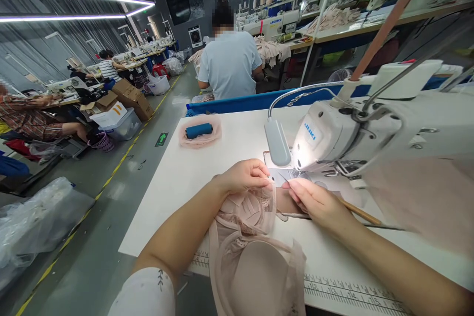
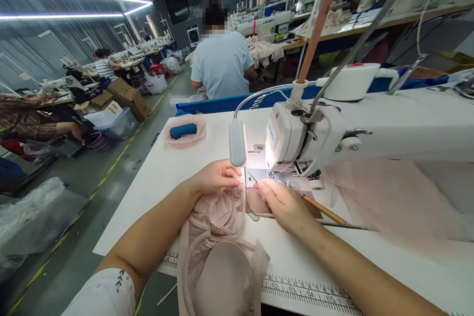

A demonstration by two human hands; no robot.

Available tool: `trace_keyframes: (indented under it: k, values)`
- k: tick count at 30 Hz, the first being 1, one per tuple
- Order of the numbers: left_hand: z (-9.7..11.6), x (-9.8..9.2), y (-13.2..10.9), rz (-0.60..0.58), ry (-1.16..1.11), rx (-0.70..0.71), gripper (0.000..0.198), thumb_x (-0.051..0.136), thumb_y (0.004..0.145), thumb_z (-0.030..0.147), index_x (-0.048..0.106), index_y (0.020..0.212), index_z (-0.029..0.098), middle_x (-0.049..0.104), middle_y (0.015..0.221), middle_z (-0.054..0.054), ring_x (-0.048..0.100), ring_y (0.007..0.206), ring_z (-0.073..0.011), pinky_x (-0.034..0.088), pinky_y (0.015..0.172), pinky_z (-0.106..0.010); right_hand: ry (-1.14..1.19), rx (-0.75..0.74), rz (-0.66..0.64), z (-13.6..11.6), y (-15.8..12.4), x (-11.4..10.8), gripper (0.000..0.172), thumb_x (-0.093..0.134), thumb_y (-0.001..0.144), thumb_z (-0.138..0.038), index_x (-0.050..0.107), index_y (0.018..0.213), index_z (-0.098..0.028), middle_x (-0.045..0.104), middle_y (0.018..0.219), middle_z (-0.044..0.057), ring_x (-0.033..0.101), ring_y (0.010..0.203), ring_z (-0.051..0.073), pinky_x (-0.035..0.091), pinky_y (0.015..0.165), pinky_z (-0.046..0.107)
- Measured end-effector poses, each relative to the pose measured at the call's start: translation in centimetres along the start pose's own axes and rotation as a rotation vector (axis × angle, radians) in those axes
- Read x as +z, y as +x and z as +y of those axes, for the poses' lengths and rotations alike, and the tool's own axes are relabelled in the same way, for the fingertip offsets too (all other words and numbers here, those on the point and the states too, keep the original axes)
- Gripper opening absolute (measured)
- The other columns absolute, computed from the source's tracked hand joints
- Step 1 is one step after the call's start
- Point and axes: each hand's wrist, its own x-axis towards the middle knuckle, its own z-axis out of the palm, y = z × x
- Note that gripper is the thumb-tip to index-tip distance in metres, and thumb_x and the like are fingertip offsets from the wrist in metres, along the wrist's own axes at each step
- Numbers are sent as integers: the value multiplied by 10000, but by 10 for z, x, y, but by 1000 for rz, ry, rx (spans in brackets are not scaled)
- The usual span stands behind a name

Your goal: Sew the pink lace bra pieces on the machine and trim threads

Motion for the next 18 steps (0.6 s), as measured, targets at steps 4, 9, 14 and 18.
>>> trace_keyframes:
  k: [4,9,14,18]
  values:
    - [0,2,-1,50,39,16,287,740,668,222,526,843,146,668,660,-19,555,591,-95,410,617,-241,-62,-38,31,3,-4,-3,382,338,915,-478,594,766,-236,666,742,38,626,657,195,467,532,295]
    - [0,4,0,59,49,-25,245,698,657,185,524,824,147,658,644,-12,519,549,-78,378,560,-213,-288,-206,120,10,-8,1,449,292,947,-496,612,775,-232,670,780,49,598,609,170,414,486,274]
    - [2,5,1,49,59,-59,238,690,644,175,515,804,151,656,640,-9,508,545,-75,372,548,-206,-369,-275,143,9,-8,4,574,213,973,-525,606,685,-222,648,708,42,526,514,140,366,454,268]
    - [5,5,-1,33,62,-64,249,711,645,184,529,811,148,658,660,-17,537,581,-89,384,567,-211,-322,-235,132,12,-9,4,532,241,975,-495,618,707,-231,657,732,35,546,543,149,380,480,278]
